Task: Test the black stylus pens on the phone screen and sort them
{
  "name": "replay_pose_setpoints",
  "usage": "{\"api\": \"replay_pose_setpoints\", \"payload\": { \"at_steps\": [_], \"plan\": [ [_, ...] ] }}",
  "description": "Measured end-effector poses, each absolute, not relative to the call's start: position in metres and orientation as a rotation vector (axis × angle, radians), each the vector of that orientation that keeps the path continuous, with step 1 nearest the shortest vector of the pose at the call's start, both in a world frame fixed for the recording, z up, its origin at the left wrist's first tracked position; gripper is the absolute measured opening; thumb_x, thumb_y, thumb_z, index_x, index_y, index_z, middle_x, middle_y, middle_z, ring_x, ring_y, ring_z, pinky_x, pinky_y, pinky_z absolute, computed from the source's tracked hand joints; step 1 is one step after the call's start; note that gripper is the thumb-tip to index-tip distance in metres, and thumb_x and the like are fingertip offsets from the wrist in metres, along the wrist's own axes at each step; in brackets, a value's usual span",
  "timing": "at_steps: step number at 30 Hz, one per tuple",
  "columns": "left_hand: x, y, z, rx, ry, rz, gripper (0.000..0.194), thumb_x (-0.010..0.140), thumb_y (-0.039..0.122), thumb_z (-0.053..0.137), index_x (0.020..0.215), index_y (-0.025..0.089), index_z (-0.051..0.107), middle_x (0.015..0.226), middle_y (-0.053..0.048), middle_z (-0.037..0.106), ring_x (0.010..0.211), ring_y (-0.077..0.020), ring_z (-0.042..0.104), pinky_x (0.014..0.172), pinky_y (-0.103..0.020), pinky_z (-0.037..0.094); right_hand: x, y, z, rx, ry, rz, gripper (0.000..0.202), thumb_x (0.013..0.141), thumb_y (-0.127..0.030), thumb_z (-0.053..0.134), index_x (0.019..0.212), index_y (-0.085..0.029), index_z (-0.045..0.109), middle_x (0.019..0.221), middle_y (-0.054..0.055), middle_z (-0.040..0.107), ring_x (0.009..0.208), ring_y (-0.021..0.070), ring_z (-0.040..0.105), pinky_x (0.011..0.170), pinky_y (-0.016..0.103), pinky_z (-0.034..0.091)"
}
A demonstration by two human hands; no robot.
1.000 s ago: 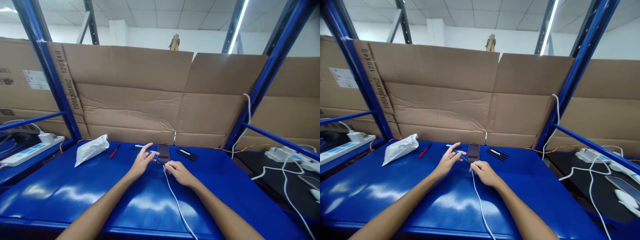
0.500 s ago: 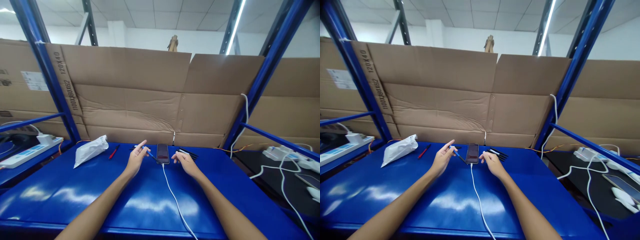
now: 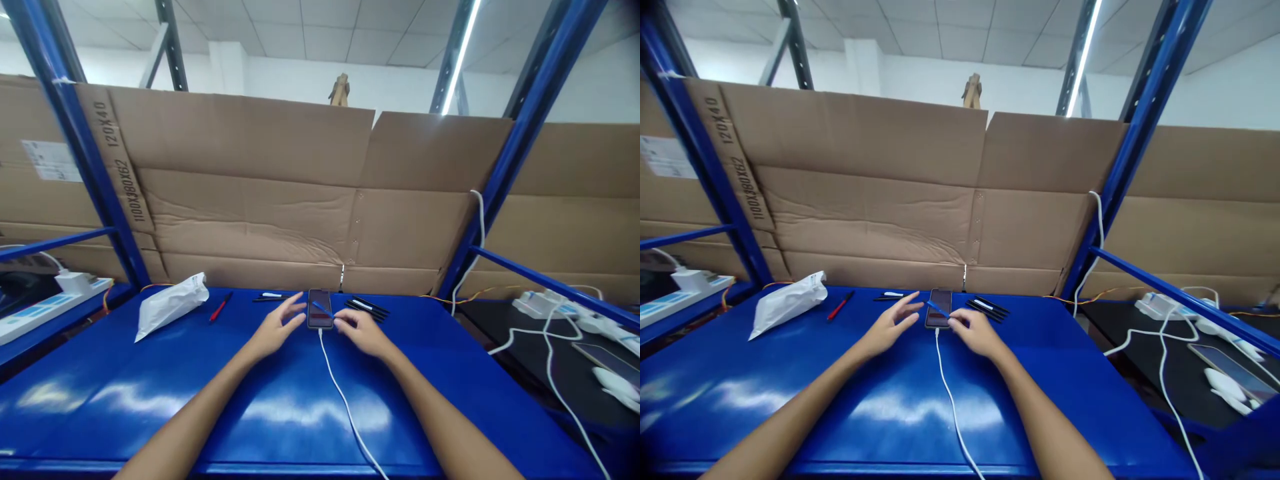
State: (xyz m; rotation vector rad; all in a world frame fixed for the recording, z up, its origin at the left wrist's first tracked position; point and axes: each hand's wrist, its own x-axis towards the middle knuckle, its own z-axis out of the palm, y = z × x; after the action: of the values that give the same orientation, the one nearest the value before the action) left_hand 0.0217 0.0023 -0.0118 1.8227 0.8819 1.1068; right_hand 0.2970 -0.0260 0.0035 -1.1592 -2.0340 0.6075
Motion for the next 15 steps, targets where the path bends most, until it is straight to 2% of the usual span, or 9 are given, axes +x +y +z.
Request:
{"api": "replay_pose_setpoints", "payload": {
  "at_steps": [2,6,11,15],
  "plan": [
    [0.001,0.016,-0.020,2.060,1.166,1.131,0.062,0.092,0.051,0.062,0.146,0.022,0.053,0.148,-0.015,0.057,0.139,-0.0334,0.050,0.119,-0.052,0.033,0.324,-0.012,0.002,-1.330,-1.961,0.284,0.026,0.098,-0.032,0.055,0.107,-0.019,0.076,0.108,0.010,0.076,0.099,0.0262,0.064,0.090,0.038,0.047],
    [-0.036,0.045,-0.041,2.348,1.679,0.902,0.057,0.093,0.045,0.055,0.142,0.016,0.057,0.153,-0.017,0.051,0.146,-0.0387,0.039,0.118,-0.057,0.031,0.376,0.007,-0.007,-1.734,-1.872,-0.085,0.027,0.096,-0.029,0.057,0.111,-0.020,0.077,0.106,0.013,0.074,0.103,0.0304,0.060,0.091,0.041,0.044],
    [-0.047,0.057,-0.050,2.497,1.864,0.754,0.049,0.100,0.038,0.044,0.141,0.015,0.057,0.139,-0.017,0.060,0.132,-0.0365,0.051,0.110,-0.050,0.039,0.397,0.016,-0.021,-1.927,-1.822,-0.104,0.026,0.096,-0.034,0.059,0.110,-0.027,0.080,0.111,0.012,0.071,0.107,0.0316,0.057,0.087,0.039,0.041],
    [-0.046,0.052,-0.045,2.498,2.036,0.708,0.048,0.099,0.042,0.045,0.136,0.015,0.061,0.125,-0.019,0.061,0.114,-0.0368,0.056,0.098,-0.047,0.044,0.394,0.018,-0.027,-1.947,-1.801,-0.066,0.024,0.095,-0.035,0.062,0.110,-0.029,0.079,0.114,0.010,0.070,0.108,0.0311,0.056,0.087,0.039,0.041]
  ]
}}
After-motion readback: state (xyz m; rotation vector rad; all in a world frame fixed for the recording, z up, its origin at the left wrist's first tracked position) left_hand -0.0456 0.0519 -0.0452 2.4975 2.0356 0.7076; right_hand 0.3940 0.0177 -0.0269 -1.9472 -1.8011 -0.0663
